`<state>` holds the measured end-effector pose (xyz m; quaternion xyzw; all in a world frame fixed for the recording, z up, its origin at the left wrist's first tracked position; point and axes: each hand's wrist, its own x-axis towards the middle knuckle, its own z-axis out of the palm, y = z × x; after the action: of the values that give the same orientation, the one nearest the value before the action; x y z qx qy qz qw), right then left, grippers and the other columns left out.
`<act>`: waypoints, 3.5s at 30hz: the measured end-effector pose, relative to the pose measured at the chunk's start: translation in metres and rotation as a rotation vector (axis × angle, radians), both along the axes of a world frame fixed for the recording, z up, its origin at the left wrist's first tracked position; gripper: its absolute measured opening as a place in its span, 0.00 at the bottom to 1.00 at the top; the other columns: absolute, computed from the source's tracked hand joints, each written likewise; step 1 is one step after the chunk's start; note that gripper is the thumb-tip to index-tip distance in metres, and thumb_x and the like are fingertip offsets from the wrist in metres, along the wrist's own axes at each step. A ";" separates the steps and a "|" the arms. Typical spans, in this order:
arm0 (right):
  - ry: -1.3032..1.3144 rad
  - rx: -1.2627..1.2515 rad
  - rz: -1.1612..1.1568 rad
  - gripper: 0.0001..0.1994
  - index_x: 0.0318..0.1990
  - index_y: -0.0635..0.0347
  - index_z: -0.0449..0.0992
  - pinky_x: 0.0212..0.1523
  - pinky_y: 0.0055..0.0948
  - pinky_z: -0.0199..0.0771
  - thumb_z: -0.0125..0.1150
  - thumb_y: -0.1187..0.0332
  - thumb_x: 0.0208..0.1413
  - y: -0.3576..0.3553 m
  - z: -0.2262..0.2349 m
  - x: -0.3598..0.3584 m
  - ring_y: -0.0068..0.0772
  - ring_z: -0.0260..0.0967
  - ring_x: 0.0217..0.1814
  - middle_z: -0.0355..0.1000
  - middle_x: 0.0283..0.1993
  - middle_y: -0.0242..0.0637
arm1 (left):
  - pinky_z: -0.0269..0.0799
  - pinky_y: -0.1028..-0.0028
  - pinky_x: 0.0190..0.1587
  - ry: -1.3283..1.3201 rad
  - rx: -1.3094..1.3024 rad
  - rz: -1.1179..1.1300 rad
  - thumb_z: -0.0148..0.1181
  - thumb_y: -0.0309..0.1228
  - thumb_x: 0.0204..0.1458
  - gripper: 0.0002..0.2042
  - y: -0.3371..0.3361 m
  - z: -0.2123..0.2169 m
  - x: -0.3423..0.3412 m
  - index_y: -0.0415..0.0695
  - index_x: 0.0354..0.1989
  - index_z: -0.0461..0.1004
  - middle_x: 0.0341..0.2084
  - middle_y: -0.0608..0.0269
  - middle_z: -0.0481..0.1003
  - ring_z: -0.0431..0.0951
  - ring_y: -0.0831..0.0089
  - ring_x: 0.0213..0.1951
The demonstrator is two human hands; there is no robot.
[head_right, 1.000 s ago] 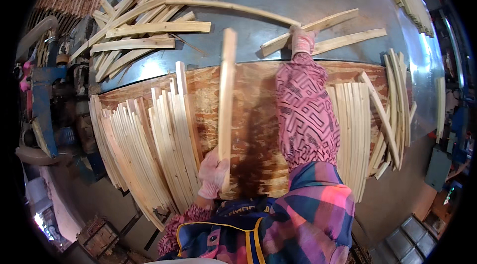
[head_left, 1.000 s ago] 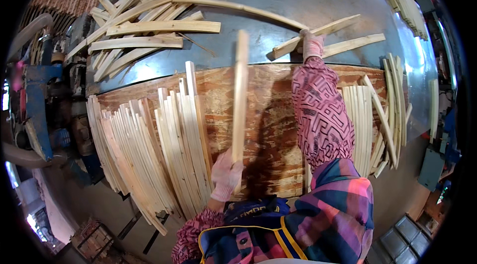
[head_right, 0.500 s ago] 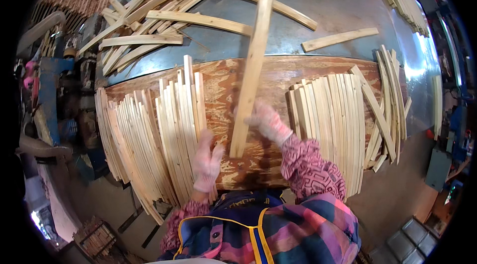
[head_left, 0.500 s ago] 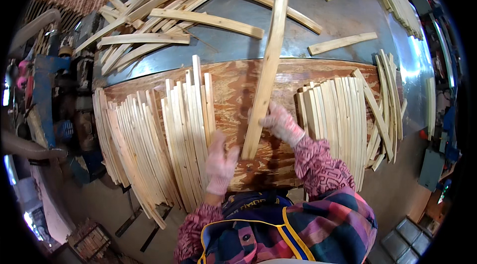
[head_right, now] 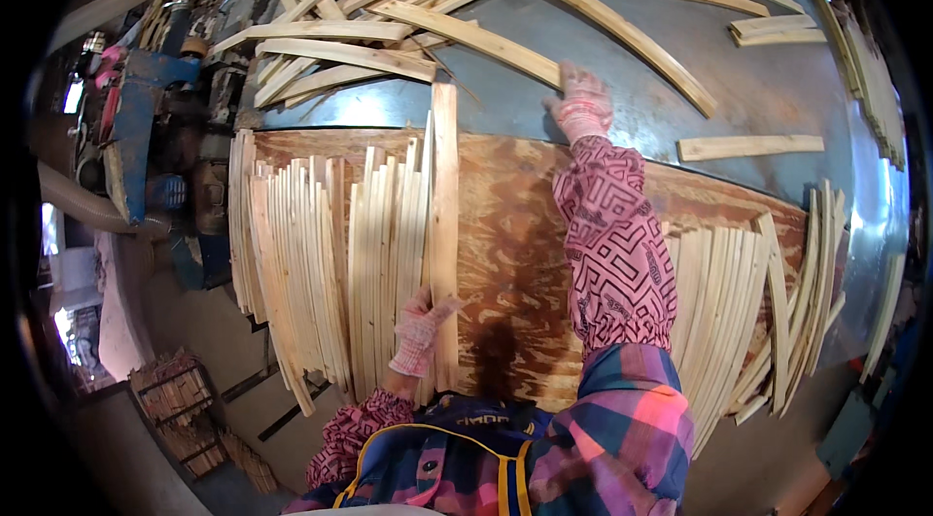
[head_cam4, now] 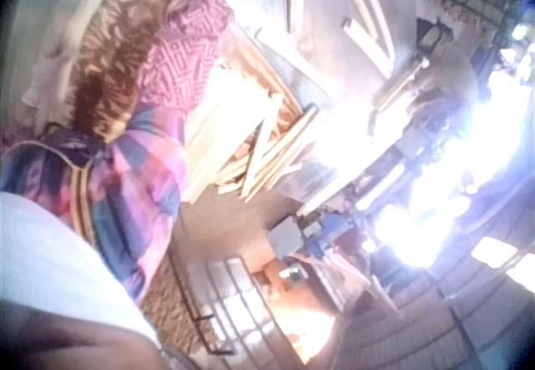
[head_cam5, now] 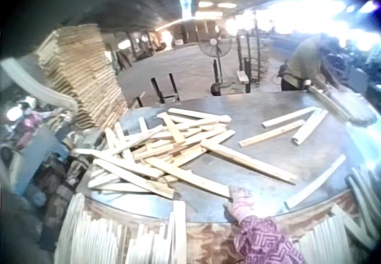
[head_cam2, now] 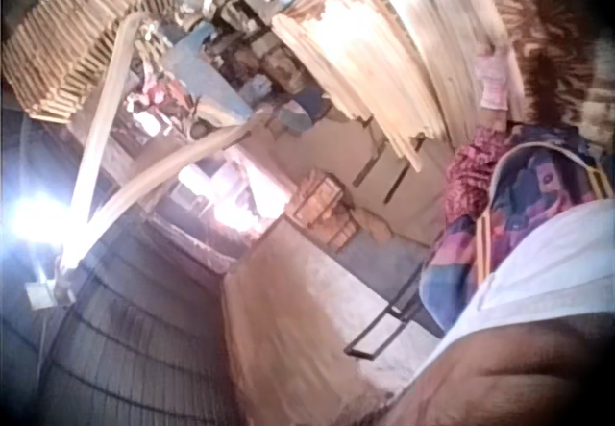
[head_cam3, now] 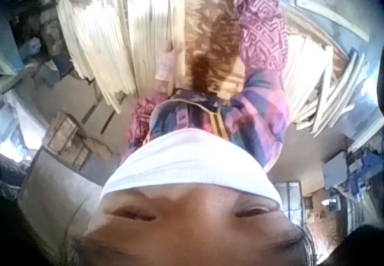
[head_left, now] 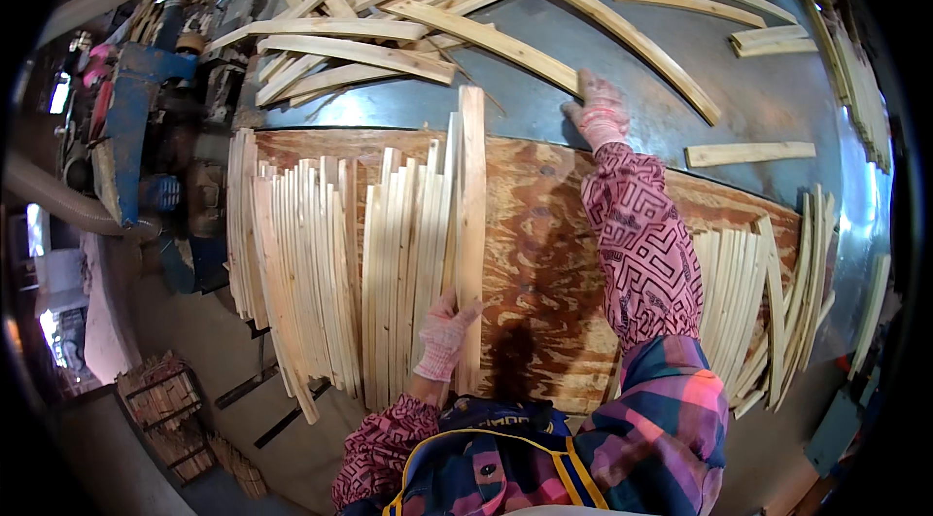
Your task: The person sorts and stacks thin wooden strips on a workbench. They pick up individual strips, inspect them, and place them into a growing pile, occasionally rearranging the stack to keep it neat.
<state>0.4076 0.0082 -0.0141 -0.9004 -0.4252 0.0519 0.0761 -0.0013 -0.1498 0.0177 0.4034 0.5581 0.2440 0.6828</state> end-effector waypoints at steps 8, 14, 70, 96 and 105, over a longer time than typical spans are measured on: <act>1.796 0.443 -0.371 0.22 0.53 0.70 0.68 0.24 0.34 0.75 0.46 0.55 0.67 -0.101 0.072 -0.049 0.39 0.76 0.33 0.75 0.35 0.47 | 0.74 0.77 0.44 -0.054 -0.059 0.061 0.64 0.24 0.55 0.14 -0.003 0.006 -0.011 0.39 0.49 0.75 0.39 0.67 0.78 0.77 0.78 0.40; 2.265 0.479 -0.446 0.28 0.65 0.63 0.62 0.44 0.38 0.81 0.60 0.59 0.62 -0.274 0.056 -0.183 0.40 0.75 0.48 0.73 0.49 0.47 | 0.74 0.78 0.42 -0.092 -0.090 0.090 0.63 0.25 0.55 0.13 0.007 0.030 -0.014 0.41 0.49 0.78 0.37 0.67 0.80 0.78 0.78 0.39; 2.540 0.738 -0.707 0.32 0.64 0.66 0.63 0.40 0.48 0.81 0.61 0.53 0.59 -0.338 0.035 -0.256 0.46 0.76 0.41 0.73 0.46 0.50 | 0.56 0.60 0.69 1.094 0.523 -0.117 0.65 0.27 0.49 0.43 0.124 0.002 -0.363 0.49 0.74 0.49 0.67 0.44 0.60 0.60 0.49 0.68; 0.557 -0.457 -0.180 0.35 0.71 0.43 0.60 0.48 0.34 0.81 0.67 0.58 0.56 -0.140 0.076 -0.130 0.34 0.76 0.53 0.76 0.54 0.39 | 0.60 0.52 0.66 0.919 0.926 -0.538 0.71 0.41 0.43 0.38 -0.027 0.016 -0.093 0.48 0.66 0.65 0.65 0.48 0.61 0.61 0.44 0.64; 1.595 0.273 -0.417 0.19 0.52 0.66 0.78 0.54 0.34 0.72 0.55 0.60 0.64 -0.323 -0.009 -0.238 0.37 0.75 0.51 0.79 0.49 0.46 | 0.64 0.66 0.62 1.261 1.281 -0.749 0.36 0.22 0.62 0.11 -0.055 -0.064 -0.055 0.41 0.45 0.68 0.39 0.58 0.66 0.70 0.67 0.43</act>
<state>0.1692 -0.3152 -0.0235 -0.6368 -0.0711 0.6065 0.4708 -0.0563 -0.2043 -0.0463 0.9064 0.4184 0.0076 -0.0567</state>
